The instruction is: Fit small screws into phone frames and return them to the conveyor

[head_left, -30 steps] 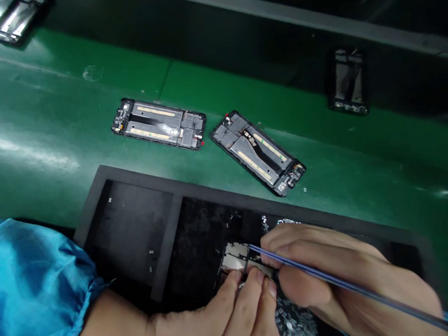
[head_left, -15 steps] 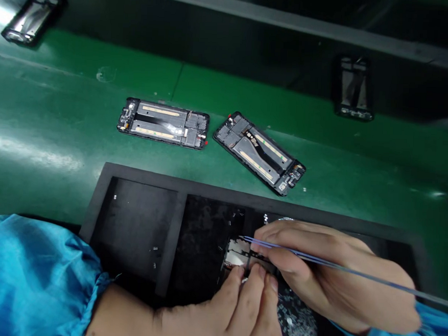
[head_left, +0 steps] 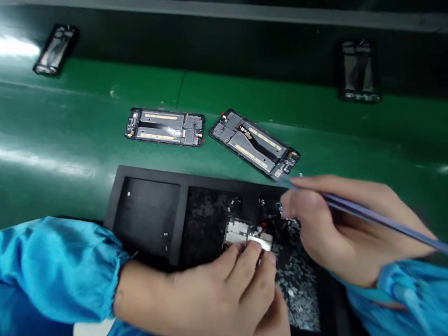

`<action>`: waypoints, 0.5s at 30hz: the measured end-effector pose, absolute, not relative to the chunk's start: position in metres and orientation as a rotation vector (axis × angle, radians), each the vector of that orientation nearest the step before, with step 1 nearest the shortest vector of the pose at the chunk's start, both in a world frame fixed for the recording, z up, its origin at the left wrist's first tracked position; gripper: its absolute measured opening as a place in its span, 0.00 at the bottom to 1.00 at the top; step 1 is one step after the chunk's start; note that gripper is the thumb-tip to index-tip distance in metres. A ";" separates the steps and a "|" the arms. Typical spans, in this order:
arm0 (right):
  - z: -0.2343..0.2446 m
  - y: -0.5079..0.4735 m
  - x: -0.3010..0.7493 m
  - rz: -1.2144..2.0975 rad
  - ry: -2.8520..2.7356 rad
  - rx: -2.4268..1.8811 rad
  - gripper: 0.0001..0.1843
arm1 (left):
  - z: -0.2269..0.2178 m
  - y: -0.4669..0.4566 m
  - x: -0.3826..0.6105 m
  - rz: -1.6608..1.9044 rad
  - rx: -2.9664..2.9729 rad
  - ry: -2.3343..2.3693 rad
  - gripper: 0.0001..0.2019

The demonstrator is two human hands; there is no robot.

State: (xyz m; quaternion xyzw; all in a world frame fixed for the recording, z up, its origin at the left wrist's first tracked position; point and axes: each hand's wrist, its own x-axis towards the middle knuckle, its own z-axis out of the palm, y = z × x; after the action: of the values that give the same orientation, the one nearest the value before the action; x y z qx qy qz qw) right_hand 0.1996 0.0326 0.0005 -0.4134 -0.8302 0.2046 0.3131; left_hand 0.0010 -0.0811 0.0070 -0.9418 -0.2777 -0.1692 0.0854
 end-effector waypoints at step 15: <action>-0.004 -0.170 0.115 0.101 -2.163 -1.547 0.07 | 0.018 0.013 -0.050 0.079 -3.102 -1.535 0.15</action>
State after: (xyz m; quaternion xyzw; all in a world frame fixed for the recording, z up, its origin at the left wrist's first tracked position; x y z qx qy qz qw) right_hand 0.1148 -0.1696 -0.0041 -0.5646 -0.7895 0.0369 0.2379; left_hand -0.0497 0.0134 0.0183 -0.8846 -0.4377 0.0226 -0.1592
